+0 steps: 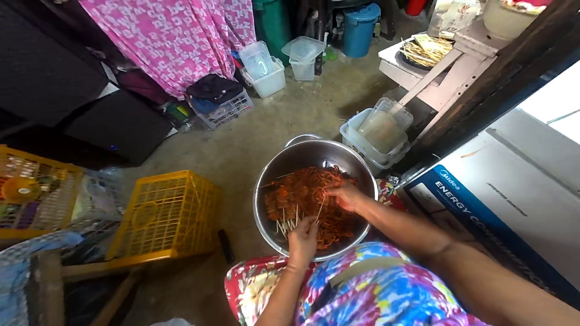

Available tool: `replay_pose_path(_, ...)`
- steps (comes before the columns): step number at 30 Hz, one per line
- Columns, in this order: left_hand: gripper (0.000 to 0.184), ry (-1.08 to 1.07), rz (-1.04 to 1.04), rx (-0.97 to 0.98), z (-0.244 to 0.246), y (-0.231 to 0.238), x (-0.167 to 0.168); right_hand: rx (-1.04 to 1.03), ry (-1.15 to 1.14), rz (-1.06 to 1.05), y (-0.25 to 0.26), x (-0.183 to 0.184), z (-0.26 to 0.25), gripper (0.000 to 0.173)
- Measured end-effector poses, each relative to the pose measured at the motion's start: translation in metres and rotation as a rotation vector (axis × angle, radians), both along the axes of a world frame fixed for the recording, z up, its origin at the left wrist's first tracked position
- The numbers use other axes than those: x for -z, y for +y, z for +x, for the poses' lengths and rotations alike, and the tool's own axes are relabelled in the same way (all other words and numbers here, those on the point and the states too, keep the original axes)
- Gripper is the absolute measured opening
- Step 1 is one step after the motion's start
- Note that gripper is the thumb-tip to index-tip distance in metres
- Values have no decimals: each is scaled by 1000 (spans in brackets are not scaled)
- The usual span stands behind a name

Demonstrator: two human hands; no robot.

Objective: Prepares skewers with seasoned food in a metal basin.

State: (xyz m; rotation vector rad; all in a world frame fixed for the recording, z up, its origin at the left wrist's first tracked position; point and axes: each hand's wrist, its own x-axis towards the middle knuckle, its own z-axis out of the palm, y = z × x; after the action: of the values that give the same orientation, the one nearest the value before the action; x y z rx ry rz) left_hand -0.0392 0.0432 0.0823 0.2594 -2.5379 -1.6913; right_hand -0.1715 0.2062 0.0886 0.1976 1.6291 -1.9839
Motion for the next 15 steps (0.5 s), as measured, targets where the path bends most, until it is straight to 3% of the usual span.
replay_pose_path(4, 19, -3, 8, -16, 0, 0, 0, -5, 10, 2, -2, -1, 2, 11)
replay_pose_path(8, 19, 16, 35, -23, 1, 0, 0, 28, -119, -96, -4, 0, 3, 23)
replay_pose_path(15, 19, 9, 20, -17, 0, 1, -2, -78, -251, -159, -10, -2, 15, 15)
